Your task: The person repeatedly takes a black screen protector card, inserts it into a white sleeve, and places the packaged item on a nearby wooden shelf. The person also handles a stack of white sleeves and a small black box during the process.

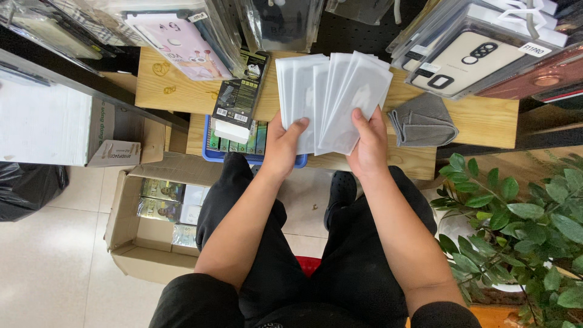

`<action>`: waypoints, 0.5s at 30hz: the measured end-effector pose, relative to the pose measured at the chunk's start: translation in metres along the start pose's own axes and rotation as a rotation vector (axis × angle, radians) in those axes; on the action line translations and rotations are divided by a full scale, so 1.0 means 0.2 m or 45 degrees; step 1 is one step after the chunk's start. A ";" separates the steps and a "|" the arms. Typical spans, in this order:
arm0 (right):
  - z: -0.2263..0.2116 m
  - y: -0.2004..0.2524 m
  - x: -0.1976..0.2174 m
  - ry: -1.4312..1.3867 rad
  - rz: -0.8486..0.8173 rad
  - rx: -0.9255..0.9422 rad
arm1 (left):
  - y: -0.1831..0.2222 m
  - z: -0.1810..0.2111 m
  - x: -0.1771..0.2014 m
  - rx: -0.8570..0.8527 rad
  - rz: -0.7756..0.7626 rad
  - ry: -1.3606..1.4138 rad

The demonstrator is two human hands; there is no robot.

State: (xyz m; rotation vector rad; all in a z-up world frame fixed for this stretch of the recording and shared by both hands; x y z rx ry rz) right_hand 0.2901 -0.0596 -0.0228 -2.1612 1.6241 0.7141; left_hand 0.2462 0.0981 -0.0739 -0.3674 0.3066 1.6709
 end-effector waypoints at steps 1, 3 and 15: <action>0.02 0.00 0.01 0.004 -0.009 -0.005 | 0.00 0.01 -0.01 0.006 0.031 -0.022; 0.03 0.00 0.01 0.008 -0.017 -0.010 | 0.01 0.07 -0.05 0.013 0.060 -0.042; 0.07 -0.01 0.09 -0.006 0.036 -0.084 | 0.00 0.06 -0.02 0.034 0.060 0.148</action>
Point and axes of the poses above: each hand's wrist, its own y-axis away from the middle knuckle, its own x-axis out of the back of the hand, z = x × y, the point moved 2 cm from there along -y, towards the middle knuckle, and after that the axes turned 13 degrees about -z, right-handed, at the moved point
